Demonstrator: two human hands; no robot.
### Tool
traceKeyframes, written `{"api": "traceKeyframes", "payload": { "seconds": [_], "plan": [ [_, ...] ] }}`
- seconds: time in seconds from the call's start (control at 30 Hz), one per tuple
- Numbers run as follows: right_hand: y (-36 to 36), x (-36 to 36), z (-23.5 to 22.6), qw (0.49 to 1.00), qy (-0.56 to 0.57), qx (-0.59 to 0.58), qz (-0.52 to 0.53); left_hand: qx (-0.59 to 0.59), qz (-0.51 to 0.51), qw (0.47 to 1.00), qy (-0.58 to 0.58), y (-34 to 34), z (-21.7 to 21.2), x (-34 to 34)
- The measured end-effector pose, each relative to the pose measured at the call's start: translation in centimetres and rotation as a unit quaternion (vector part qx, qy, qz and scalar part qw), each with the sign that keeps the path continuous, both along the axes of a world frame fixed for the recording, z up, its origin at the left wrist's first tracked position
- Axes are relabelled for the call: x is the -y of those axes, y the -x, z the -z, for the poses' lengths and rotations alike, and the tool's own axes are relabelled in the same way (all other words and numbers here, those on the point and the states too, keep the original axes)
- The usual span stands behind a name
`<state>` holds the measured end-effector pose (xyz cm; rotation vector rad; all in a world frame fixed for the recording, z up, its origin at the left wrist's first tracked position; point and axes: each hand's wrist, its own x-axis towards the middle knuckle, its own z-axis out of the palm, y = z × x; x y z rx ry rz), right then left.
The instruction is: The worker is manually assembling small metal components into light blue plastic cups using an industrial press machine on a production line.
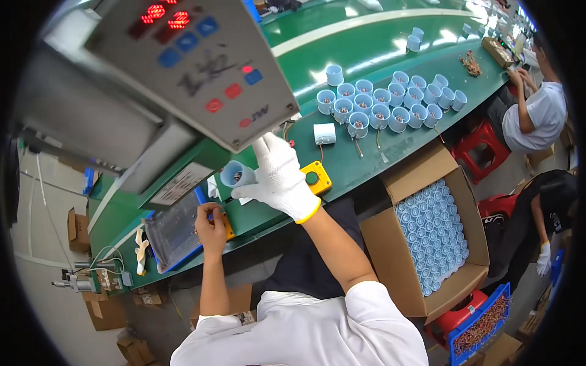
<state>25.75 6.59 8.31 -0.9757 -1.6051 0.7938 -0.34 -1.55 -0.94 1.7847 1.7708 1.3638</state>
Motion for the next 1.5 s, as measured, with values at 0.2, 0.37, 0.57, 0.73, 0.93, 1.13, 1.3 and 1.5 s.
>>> {"api": "traceKeyframes", "payload": {
  "seconds": [0.2, 0.37, 0.57, 0.73, 0.93, 1.13, 1.3, 1.5],
  "plan": [
    [2.3, 2.4, 2.7, 0.961, -0.159, 0.139, 0.176, 0.034, 0.009, 0.999, -0.002, -0.1, 0.1, 0.0],
    [4.5, 2.6, 4.3, 0.966, -0.109, 0.13, 0.193, -0.017, 0.027, 0.999, -0.044, 0.2, 0.4, -0.2],
    [5.9, 2.1, 1.9, 0.949, -0.167, 0.134, 0.232, 0.002, 0.032, 0.999, -0.031, 0.2, -0.4, -0.1],
    [6.4, 1.1, 4.1, 0.938, -0.218, 0.113, 0.245, -0.055, 0.039, 0.996, -0.056, 0.8, -0.1, 0.0],
    [3.5, 1.2, 4.3, 0.881, -0.294, 0.048, 0.368, 0.008, 0.033, 0.999, -0.014, -0.4, -0.6, -0.5],
    [-7.1, -5.3, -1.6, 0.919, -0.209, -0.08, 0.324, -0.006, 0.013, 1.0, 0.02, 0.4, -0.5, 0.0],
    [-8.0, -21.3, 0.1, 0.965, -0.008, 0.165, 0.206, -0.063, -0.002, 0.998, 0.031, 1.3, -0.4, 0.2],
    [-15.5, -32.0, 10.6, 0.873, -0.063, 0.439, 0.202, -0.042, 0.055, 0.997, 0.025, -2.4, 0.2, -2.7]
  ]
}}
